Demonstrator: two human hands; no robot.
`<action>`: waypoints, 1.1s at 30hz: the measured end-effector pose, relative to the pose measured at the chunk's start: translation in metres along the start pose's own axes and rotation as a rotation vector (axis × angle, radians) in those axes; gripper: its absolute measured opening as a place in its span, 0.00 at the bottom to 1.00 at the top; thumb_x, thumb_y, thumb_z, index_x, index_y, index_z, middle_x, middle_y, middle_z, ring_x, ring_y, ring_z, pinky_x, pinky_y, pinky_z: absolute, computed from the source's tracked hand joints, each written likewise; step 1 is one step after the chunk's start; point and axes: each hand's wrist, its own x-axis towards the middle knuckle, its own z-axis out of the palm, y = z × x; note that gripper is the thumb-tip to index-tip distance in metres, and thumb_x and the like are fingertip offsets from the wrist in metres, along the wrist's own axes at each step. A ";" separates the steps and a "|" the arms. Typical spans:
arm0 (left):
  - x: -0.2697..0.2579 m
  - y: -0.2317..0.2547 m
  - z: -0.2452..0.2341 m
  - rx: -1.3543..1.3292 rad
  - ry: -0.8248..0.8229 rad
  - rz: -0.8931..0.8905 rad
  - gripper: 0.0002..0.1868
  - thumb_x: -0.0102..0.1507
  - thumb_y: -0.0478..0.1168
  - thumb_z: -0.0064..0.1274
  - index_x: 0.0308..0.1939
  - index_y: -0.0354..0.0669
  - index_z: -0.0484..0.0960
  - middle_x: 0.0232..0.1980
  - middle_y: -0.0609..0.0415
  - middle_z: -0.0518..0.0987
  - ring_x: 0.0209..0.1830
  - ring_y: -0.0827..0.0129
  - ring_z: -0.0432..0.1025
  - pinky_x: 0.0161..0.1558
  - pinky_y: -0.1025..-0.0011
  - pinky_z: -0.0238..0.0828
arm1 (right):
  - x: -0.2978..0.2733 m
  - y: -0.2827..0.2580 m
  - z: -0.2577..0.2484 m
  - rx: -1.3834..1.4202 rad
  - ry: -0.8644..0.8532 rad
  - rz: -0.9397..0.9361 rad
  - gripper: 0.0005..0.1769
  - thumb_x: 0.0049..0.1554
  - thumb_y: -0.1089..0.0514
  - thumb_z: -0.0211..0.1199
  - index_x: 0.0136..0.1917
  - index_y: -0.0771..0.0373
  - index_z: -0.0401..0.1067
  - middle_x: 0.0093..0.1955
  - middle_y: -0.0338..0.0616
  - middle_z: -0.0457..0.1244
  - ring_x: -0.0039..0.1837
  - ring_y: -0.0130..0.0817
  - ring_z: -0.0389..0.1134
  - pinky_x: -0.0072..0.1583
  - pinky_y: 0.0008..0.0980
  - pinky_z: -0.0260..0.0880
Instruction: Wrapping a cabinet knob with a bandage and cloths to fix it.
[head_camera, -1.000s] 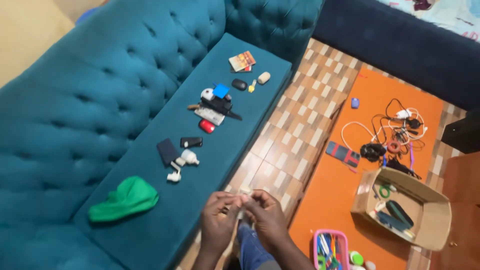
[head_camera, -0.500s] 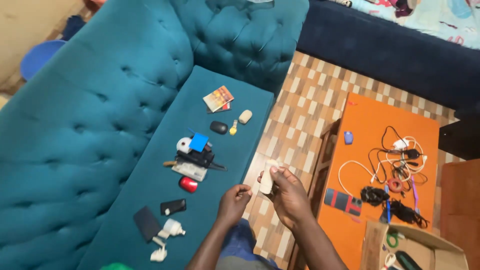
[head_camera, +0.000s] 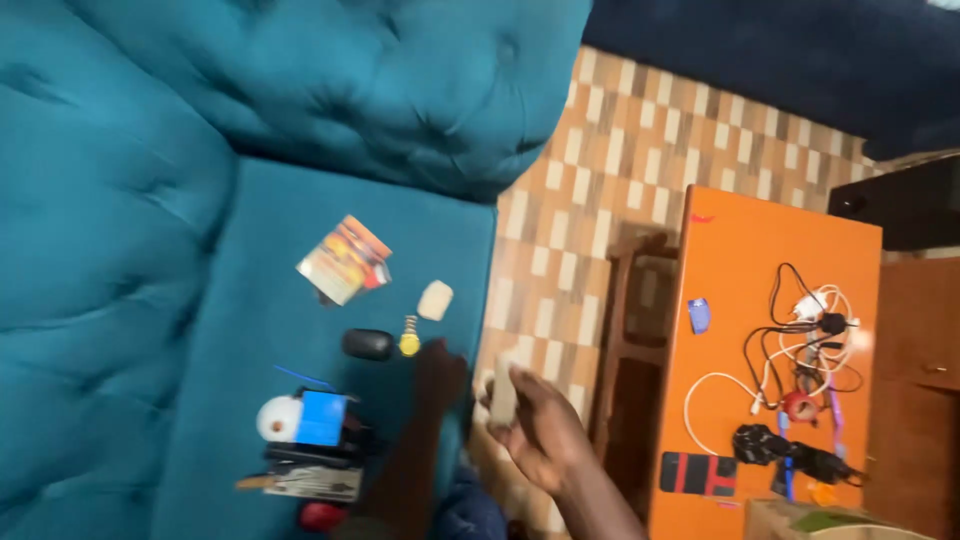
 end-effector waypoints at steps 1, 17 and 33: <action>0.023 0.004 -0.003 0.081 -0.028 -0.011 0.23 0.61 0.50 0.55 0.49 0.33 0.80 0.47 0.36 0.79 0.49 0.42 0.74 0.53 0.49 0.70 | 0.024 -0.009 0.010 0.016 -0.052 -0.067 0.16 0.62 0.51 0.56 0.58 0.62 0.66 0.49 0.44 0.68 0.52 0.36 0.70 0.46 0.39 0.72; 0.166 0.099 -0.097 -1.296 -0.165 -0.495 0.24 0.61 0.49 0.55 0.59 0.55 0.67 0.52 0.44 0.77 0.39 0.50 0.80 0.36 0.52 0.81 | 0.066 -0.075 -0.001 0.068 0.043 -0.275 0.13 0.64 0.53 0.57 0.55 0.65 0.64 0.45 0.48 0.66 0.47 0.36 0.69 0.46 0.36 0.70; -0.051 0.439 -0.361 -2.041 -0.479 -0.491 0.22 0.64 0.61 0.50 0.49 0.48 0.77 0.43 0.53 0.82 0.42 0.60 0.79 0.44 0.56 0.77 | -0.220 -0.128 -0.006 -0.569 -0.062 -1.555 0.11 0.64 0.61 0.61 0.56 0.70 0.71 0.52 0.45 0.64 0.53 0.27 0.67 0.55 0.27 0.70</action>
